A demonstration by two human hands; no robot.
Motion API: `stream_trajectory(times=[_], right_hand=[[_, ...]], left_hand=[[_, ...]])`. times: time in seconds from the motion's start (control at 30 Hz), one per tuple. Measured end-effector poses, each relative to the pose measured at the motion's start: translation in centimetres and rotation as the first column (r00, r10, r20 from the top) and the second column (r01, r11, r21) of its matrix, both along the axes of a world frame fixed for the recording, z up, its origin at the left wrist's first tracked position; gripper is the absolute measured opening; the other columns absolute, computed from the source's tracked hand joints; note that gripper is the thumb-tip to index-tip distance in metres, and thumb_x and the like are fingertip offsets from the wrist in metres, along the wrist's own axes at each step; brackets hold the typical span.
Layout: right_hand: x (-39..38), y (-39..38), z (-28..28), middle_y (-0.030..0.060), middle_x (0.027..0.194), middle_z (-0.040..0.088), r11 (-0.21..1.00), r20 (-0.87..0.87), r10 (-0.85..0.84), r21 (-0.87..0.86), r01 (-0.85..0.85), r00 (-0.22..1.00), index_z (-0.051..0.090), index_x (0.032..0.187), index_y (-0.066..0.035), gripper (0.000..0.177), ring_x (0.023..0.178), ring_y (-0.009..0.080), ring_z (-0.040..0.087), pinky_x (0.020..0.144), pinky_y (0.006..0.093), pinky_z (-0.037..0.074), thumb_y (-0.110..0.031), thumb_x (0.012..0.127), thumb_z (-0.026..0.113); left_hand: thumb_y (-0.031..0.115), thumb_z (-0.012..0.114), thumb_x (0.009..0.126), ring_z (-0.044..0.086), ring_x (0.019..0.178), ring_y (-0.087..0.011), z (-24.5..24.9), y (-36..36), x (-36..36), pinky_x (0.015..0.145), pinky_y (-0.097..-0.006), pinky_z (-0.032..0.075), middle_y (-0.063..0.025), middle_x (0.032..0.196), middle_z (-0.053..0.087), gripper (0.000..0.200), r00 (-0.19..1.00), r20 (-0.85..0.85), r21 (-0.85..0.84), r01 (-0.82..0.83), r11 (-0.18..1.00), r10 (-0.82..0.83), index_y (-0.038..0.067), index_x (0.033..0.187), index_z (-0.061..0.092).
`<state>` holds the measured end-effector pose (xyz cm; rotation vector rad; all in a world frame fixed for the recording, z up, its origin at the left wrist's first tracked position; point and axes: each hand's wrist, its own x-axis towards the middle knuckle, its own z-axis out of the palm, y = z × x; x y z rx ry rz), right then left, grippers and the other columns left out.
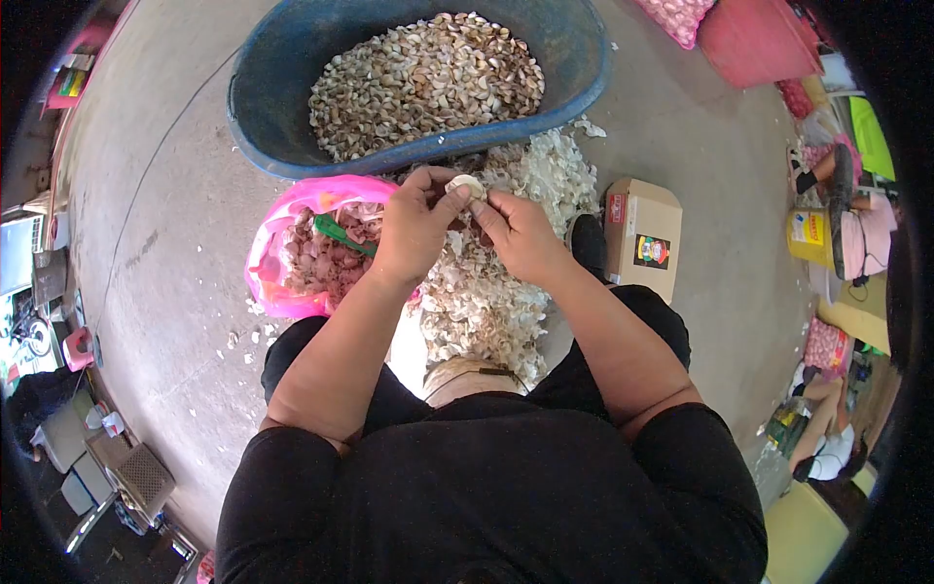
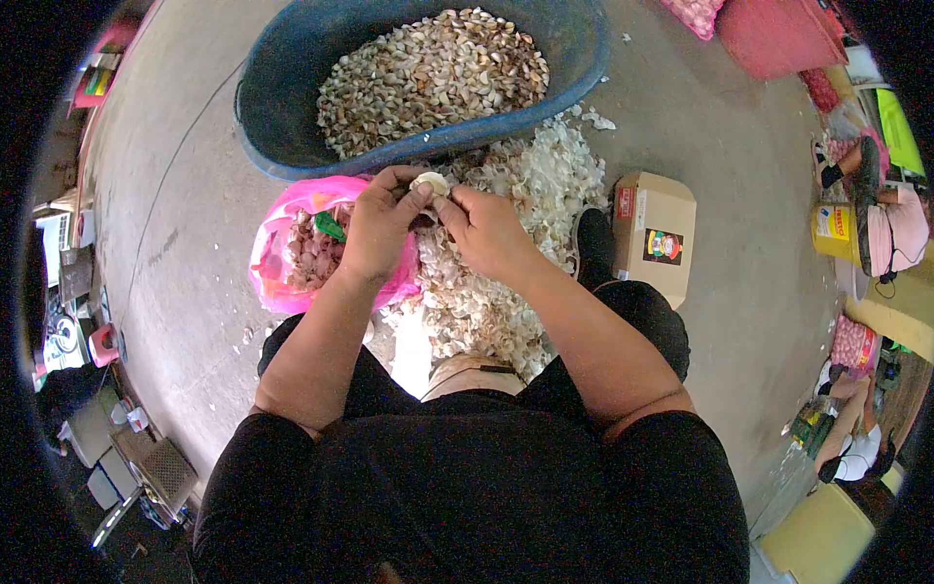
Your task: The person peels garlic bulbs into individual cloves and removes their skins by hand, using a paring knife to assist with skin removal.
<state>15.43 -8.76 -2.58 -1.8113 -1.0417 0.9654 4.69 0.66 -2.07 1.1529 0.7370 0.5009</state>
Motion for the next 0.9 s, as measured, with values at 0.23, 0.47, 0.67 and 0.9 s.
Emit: stream_trajectory(times=[0.23, 0.47, 0.67, 0.9], right_hand=[[-0.4, 0.2, 0.8, 0.0210, 0.065, 0.053, 0.997, 0.040, -0.064, 0.038, 0.062, 0.997, 0.051, 0.078, 0.001, 0.031, 0.061, 0.0375, 0.052, 0.055, 0.0406, 0.040, -0.029, 0.084, 0.047], [-0.7, 0.0, 0.3, 0.0204, 0.065, 0.053, 0.989, 0.070, -0.112, 0.104, 0.105, 0.991, 0.050, 0.079, 0.001, 0.029, 0.061, 0.0360, 0.052, 0.056, 0.0404, 0.040, -0.026, 0.085, 0.043], [-0.6, 0.1, 0.5, 0.0174, 0.065, 0.052, 0.996, -0.236, -0.069, 0.033, 0.079, 0.969, 0.050, 0.078, 0.003, 0.026, 0.057, 0.0273, 0.049, 0.055, 0.0364, 0.038, -0.021, 0.085, 0.043], [-2.3, -0.4, 1.8, 0.0156, 0.060, 0.048, 0.970, -0.055, -0.068, 0.231, 0.079, 0.996, 0.048, 0.076, 0.002, 0.020, 0.052, 0.0247, 0.046, 0.052, 0.0340, 0.038, -0.016, 0.084, 0.045]], left_hand=[[0.013, 0.048, 0.086, 0.052, 0.074, -0.0104, -0.1, 0.2, 0.1, 0.066, -0.0239, 0.043, -0.0063, 0.083, 0.057, 0.019, 0.985, -0.109, 0.133, 0.148, 0.980, -0.134, -0.001, 0.098, 0.050], [0.018, 0.039, 0.090, 0.049, 0.069, -0.0136, 0.2, -1.0, 0.1, 0.062, -0.0261, 0.041, -0.0093, 0.076, 0.053, 0.022, 0.944, -0.323, 0.422, 0.204, 0.883, -0.064, -0.001, 0.096, 0.046], [0.022, 0.037, 0.090, 0.050, 0.064, -0.0144, 0.4, -1.6, 0.2, 0.057, -0.0279, 0.041, -0.0087, 0.072, 0.053, 0.024, 0.967, -0.254, 0.382, 0.125, 0.916, -0.026, 0.000, 0.093, 0.045], [0.029, 0.036, 0.090, 0.046, 0.056, -0.0112, -0.9, -1.9, 0.3, 0.049, -0.0254, 0.038, -0.0017, 0.064, 0.049, 0.029, 0.976, 0.044, -0.411, -0.175, 0.895, 0.212, 0.005, 0.082, 0.050]])
